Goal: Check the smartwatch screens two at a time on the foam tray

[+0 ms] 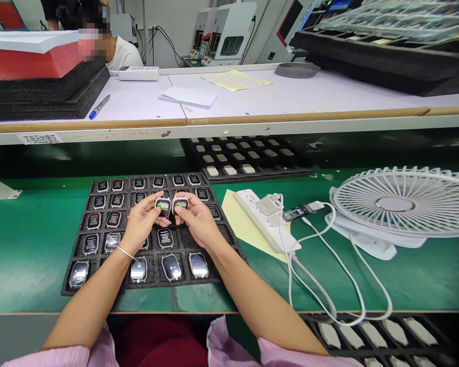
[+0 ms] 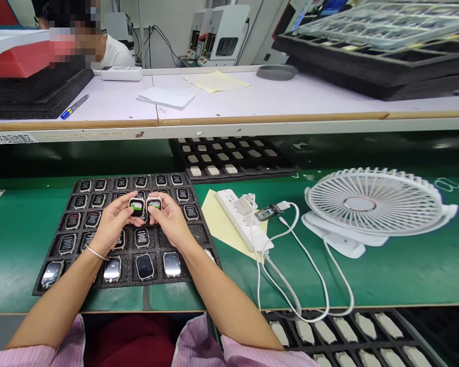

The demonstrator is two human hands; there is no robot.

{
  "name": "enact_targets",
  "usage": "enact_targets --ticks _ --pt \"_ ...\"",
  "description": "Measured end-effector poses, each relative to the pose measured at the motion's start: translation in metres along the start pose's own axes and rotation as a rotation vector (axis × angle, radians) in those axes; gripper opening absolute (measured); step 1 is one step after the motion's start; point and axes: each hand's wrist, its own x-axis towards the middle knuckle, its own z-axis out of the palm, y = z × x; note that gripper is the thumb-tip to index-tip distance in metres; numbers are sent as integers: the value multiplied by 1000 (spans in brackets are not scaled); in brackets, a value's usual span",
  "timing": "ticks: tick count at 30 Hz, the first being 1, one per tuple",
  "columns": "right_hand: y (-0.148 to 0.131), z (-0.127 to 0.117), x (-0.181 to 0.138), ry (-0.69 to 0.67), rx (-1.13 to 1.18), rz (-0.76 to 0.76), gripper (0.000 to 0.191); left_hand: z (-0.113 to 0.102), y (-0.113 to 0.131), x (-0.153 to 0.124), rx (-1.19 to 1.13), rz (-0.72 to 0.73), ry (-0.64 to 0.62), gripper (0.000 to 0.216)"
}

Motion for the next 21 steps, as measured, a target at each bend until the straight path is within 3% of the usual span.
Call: enact_targets --ticks 17,21 --pt "4 1 1 -23 5 -8 44 -3 -2 2 -38 19 -9 53" --pt "3 3 3 -48 95 27 39 -5 0 4 -81 24 15 54"
